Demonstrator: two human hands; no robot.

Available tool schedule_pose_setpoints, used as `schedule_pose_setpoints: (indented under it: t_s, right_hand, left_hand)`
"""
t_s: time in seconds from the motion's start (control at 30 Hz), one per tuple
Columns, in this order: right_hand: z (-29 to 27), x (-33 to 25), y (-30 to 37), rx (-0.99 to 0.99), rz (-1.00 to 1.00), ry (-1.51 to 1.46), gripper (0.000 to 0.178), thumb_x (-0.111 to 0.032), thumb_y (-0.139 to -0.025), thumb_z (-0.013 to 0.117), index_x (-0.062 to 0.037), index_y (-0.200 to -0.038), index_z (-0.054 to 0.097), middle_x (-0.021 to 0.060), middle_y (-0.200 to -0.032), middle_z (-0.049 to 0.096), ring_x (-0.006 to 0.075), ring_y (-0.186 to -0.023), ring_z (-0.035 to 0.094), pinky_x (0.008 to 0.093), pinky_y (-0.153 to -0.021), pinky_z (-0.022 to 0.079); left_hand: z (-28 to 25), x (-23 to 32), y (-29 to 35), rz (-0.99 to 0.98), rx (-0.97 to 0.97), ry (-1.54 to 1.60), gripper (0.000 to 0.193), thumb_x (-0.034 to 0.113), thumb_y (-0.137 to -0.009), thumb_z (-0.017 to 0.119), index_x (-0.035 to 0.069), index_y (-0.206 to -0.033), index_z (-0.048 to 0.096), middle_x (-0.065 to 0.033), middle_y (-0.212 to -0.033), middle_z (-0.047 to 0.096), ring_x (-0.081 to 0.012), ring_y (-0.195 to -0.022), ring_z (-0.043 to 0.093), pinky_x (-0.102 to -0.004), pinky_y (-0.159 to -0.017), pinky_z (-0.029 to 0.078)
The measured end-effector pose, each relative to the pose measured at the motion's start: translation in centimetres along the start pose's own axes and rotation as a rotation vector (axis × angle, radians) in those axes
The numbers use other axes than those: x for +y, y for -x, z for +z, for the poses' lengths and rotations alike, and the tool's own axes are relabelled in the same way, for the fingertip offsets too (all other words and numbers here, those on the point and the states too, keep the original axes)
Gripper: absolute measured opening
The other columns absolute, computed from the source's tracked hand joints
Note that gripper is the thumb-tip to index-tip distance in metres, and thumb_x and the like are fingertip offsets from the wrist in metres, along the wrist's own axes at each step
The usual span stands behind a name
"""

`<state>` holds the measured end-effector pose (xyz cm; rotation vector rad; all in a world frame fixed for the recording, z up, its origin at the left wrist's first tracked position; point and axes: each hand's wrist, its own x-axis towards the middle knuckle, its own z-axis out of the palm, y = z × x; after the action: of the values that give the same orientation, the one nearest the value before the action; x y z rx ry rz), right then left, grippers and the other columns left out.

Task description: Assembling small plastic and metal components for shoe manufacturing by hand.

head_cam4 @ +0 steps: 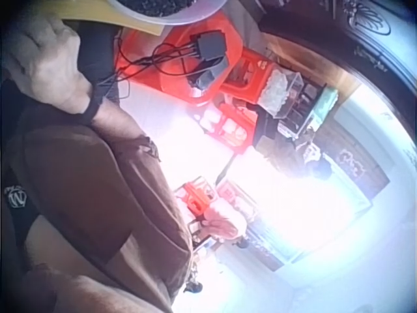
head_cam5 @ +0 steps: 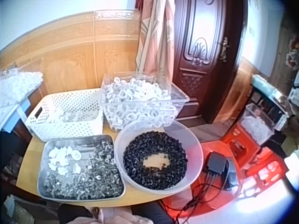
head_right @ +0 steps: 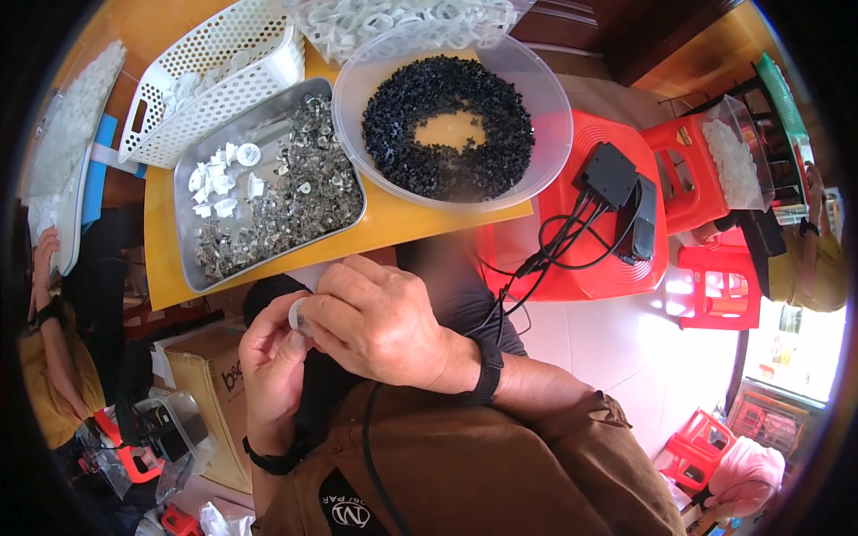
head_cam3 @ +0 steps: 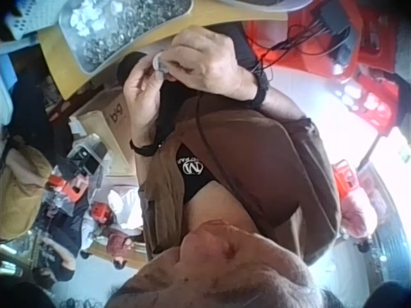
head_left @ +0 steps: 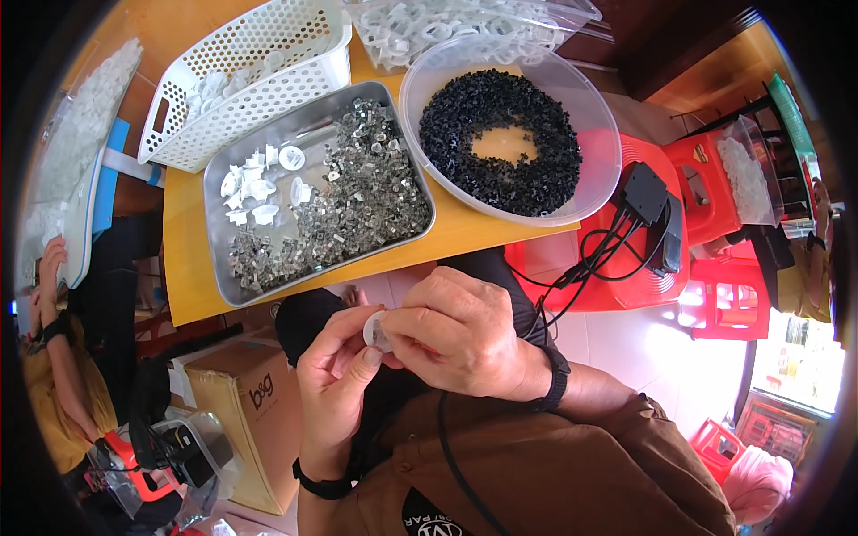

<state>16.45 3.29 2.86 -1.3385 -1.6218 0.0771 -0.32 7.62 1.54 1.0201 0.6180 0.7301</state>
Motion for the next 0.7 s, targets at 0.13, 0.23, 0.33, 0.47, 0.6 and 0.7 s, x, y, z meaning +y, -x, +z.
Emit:
schedule_pose_setpoints:
  t_s: [0.13, 0.23, 0.33, 0.47, 0.6, 0.7]
  right_hand:
    - [-0.01, -0.05, 0.00, -0.005, -0.023, 0.027, 0.021, -0.009, -0.063, 0.072, -0.0061, -0.082, 0.063, 0.0039, -0.076, 0.053, 0.0205, -0.064, 0.056, 0.0311, -0.050, 0.047]
    - [-0.39, -0.13, -0.07, -0.077, -0.066, 0.078, 0.026, -0.012, -0.063, 0.071, -0.0062, -0.086, 0.062, 0.0036, -0.077, 0.052, 0.0197, -0.067, 0.057, 0.0303, -0.052, 0.048]
    - [-0.49, -0.22, 0.05, -0.096, -0.106, 0.143, 0.030, -0.014, -0.061, 0.069, -0.0064, -0.089, 0.062, 0.0033, -0.078, 0.052, 0.0188, -0.069, 0.057, 0.0299, -0.053, 0.049]
    - [-0.74, -0.19, -0.08, -0.102, 0.002, 0.008, 0.022, -0.010, -0.064, 0.071, -0.0060, -0.084, 0.062, 0.0044, -0.078, 0.054, 0.0204, -0.069, 0.059, 0.0314, -0.054, 0.050]
    - [-0.70, -0.35, -0.21, -0.048, 0.089, -0.121, 0.022, -0.002, -0.064, 0.076, -0.0079, -0.083, 0.067, 0.0043, -0.077, 0.058, 0.0197, -0.063, 0.059, 0.0293, -0.050, 0.048]
    - [-0.21, -0.03, 0.07, -0.033, 0.024, -0.098, 0.025, -0.002, -0.062, 0.076, -0.0068, -0.084, 0.065, 0.0038, -0.077, 0.057, 0.0190, -0.063, 0.058, 0.0287, -0.051, 0.048]
  left_hand:
    - [0.56, -0.03, -0.02, 0.039, 0.032, 0.017, 0.034, 0.004, -0.089, 0.059, -0.006, -0.121, 0.051, -0.0135, -0.116, 0.056, -0.0195, -0.090, 0.062, -0.0310, -0.079, 0.054]
    - [0.27, -0.37, 0.09, 0.064, 0.055, 0.048, 0.036, 0.003, -0.090, 0.059, -0.005, -0.123, 0.049, -0.0143, -0.113, 0.059, -0.0200, -0.091, 0.062, -0.0318, -0.080, 0.054]
    - [0.22, -0.37, 0.12, 0.056, 0.026, 0.065, 0.035, 0.003, -0.090, 0.058, -0.005, -0.122, 0.049, -0.0151, -0.110, 0.061, -0.0207, -0.094, 0.063, -0.0328, -0.080, 0.054]
    - [0.12, -0.38, 0.19, 0.027, 0.012, 0.067, 0.031, 0.001, -0.090, 0.057, -0.006, -0.120, 0.051, -0.0165, -0.110, 0.062, -0.0216, -0.095, 0.063, -0.0341, -0.080, 0.054]
    - [0.43, -0.18, 0.15, 0.064, 0.029, 0.050, 0.028, -0.001, -0.090, 0.056, -0.006, -0.118, 0.053, -0.0176, -0.110, 0.062, -0.0222, -0.095, 0.063, -0.0343, -0.081, 0.054]
    - [0.43, -0.18, 0.20, 0.077, 0.053, 0.009, 0.027, -0.001, -0.090, 0.055, -0.007, -0.116, 0.054, -0.0187, -0.111, 0.061, -0.0226, -0.095, 0.063, -0.0342, -0.081, 0.055]
